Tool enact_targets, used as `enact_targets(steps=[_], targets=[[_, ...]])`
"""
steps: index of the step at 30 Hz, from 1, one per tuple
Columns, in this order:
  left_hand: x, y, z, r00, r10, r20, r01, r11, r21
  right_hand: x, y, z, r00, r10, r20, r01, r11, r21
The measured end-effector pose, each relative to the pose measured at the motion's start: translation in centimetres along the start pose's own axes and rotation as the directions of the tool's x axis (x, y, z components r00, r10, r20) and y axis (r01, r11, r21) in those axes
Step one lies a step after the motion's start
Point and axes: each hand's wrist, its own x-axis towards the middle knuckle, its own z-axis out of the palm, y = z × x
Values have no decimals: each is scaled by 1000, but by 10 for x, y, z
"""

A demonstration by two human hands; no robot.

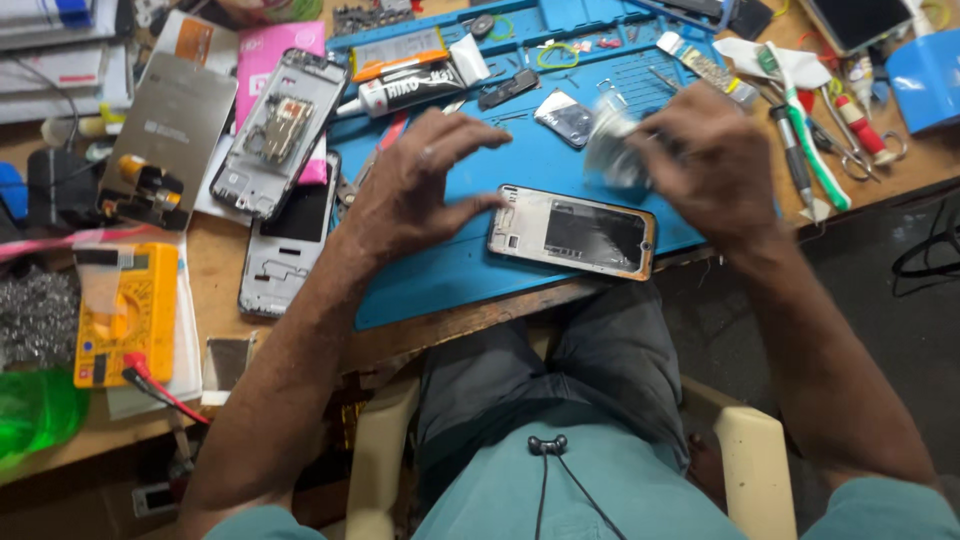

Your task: The person uses a metal prying tool to carefully separate the screen assembly from the smartphone frame. They then use a cloth to wipe the internal components and the screen surface before continuing to pry and adjust the device.

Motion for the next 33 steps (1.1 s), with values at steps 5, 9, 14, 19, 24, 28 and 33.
enact_targets(steps=[5,9,14,19,24,28,33], targets=[[8,24,-8,966,137,-220,-139,990,6,-19,-13,-47,963,-178,-200,168,983,-69],[-1,82,14,976,193,-102,-204,974,-100,-57,-50,-57,990,-139,15,131,960,248],[-47,121,43,950,-302,-78,224,834,-505,-82,-88,-47,995,103,-14,-68,742,667],[-90,143,78,707,-621,-338,186,624,-759,-102,-138,-1,983,-3,-182,129,717,685],[-146,171,78,692,-664,-283,110,484,-868,-106,-146,33,959,-71,-273,253,645,721],[-192,174,26,738,-583,-341,294,731,-616,-84,-160,26,999,-40,8,5,315,949],[-252,141,-89,413,-92,-906,240,971,11,-29,-232,16,982,-184,-43,78,191,978]])
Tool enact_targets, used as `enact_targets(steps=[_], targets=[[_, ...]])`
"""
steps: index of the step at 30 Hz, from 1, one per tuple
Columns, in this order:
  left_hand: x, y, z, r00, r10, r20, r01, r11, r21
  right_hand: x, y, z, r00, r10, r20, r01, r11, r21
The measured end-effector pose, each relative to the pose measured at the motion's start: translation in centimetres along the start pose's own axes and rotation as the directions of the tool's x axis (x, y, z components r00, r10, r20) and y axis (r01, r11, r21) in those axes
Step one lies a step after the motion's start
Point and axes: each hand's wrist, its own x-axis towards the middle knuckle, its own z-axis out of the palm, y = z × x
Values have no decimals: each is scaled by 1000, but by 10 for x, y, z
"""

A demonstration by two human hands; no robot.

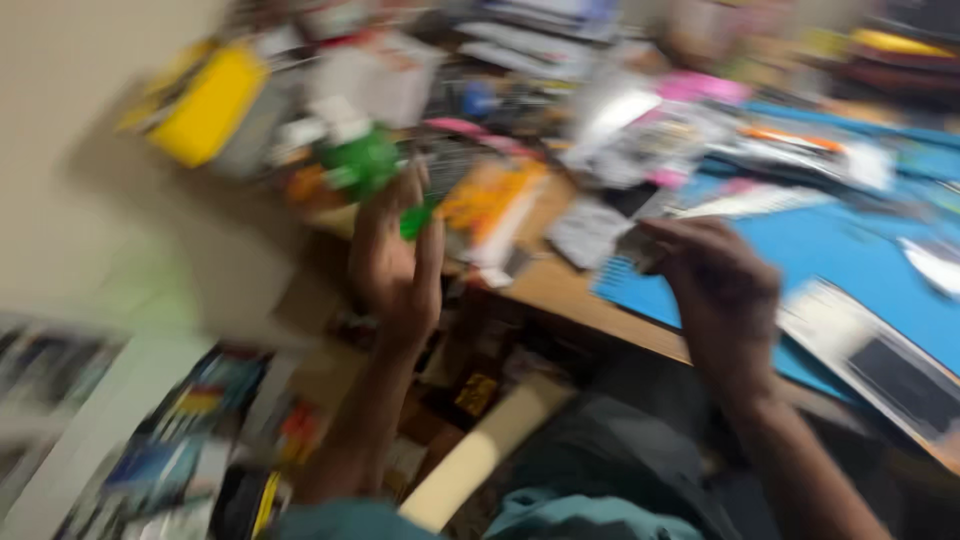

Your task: The person uses a metal prying tool to carefully separate the screen assembly from the smartphone frame. They then use a cloth to wipe the internal components and the screen surface before continuing to pry and adjust the device.

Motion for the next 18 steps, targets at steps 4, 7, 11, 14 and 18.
enact_targets(steps=[4,7,11,14,18], targets=[[53,-37,-78,989,128,-72,-88,907,413,65,-9,80,962,-124,244,86,983,161],[68,-63,-108,993,112,-22,-88,870,486,109,-11,149,945,-21,327,45,997,-65],[71,-91,-115,1000,20,-21,-8,888,459,156,-5,234,946,-26,323,-20,990,138],[74,-108,-111,998,59,-35,-36,892,451,176,2,272,959,-102,265,89,994,60],[78,-118,-112,993,58,-100,-12,913,408,183,3,297,947,-165,277,198,976,-94]])
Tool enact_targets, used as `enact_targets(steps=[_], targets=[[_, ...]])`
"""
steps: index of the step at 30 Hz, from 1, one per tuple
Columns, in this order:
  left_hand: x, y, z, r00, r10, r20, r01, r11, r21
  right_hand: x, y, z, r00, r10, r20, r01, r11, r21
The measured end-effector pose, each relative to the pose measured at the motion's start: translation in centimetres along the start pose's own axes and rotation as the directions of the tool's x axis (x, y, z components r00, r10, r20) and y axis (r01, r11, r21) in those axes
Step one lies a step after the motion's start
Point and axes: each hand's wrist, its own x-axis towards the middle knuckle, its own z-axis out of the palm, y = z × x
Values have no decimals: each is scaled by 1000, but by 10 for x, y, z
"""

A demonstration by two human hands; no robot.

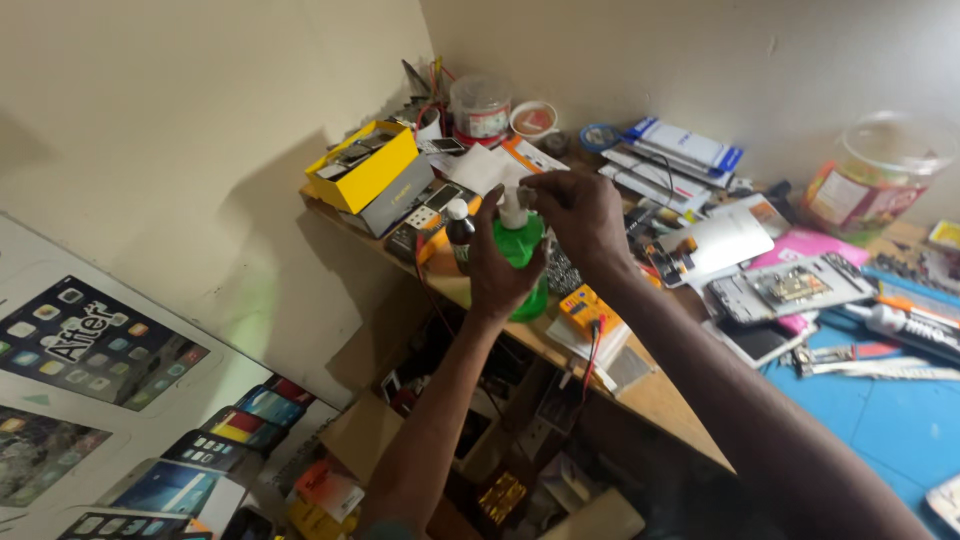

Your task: The person uses a metal prying tool to carefully separate the screen assembly from the smartphone frame. They then use a cloth to wipe the internal components and the screen surface before continuing to pry and adjust the device.

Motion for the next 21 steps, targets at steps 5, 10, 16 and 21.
enact_targets(steps=[5,10,16,21], targets=[[0,-10,-4,995,98,-35,-96,994,58,6,-1,11,989,107,103,-131,954,269],[2,-22,5,993,81,-85,-76,996,54,9,10,12,978,135,157,-190,886,423],[5,-22,8,990,102,-98,-99,994,42,11,16,13,974,140,177,-209,855,474],[6,-18,6,992,113,-64,-114,993,-10,10,15,15,983,118,140,-174,847,503]])
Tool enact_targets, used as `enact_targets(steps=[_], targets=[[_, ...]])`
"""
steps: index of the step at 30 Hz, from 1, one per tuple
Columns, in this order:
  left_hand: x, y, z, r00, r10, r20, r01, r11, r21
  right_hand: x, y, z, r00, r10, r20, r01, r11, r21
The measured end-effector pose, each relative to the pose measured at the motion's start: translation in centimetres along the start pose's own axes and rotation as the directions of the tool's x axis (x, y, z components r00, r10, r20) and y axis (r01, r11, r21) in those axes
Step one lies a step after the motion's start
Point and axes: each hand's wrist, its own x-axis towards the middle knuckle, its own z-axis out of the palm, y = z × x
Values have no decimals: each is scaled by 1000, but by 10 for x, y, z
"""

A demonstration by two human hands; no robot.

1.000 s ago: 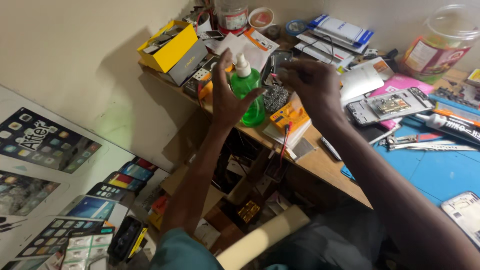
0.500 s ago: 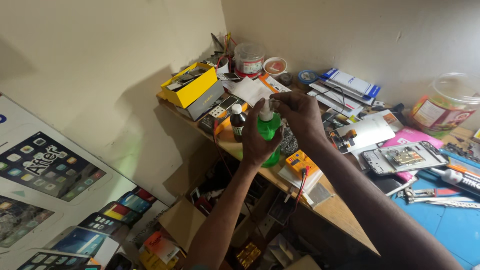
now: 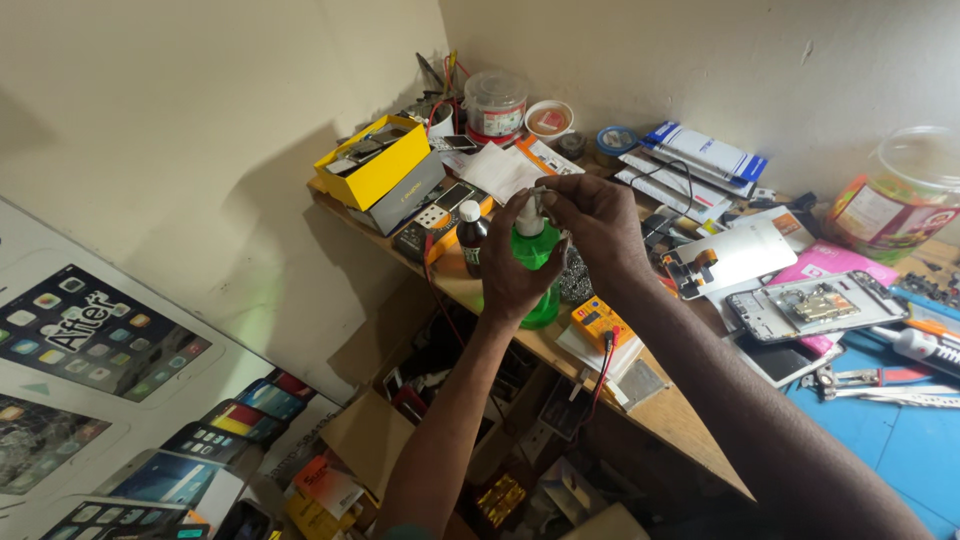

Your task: The person uses a metal prying tool to carefully separate the screen assembly from the smartphone frame. They then use a cloth to wipe the internal components and the screen surface before continuing to pry and adjust the device.

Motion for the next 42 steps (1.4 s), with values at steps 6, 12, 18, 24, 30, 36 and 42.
enact_targets(steps=[6,12,18,24,30,36,42], targets=[[0,-4,2,1000,-1,-4,1,1000,5,-4,1,-2,999,40,10,-40,999,12],[0,-5,2,999,-35,-23,36,999,35,-4,7,-3,999,35,35,-38,996,78],[0,-3,5,1000,-10,-17,11,999,49,-4,15,-8,998,64,-3,-63,990,123],[-8,-6,9,993,-113,22,109,985,133,-8,-1,-11,999,32,-32,-31,999,30],[-38,38,31,988,-149,39,143,982,122,-106,-28,-61,991,13,-131,21,968,249],[-92,178,124,811,114,574,198,870,-452,-299,-75,-190,879,164,-447,-71,974,217],[-85,243,248,347,557,755,129,769,-626,-413,-161,-311,745,-108,-658,-367,757,-540]])
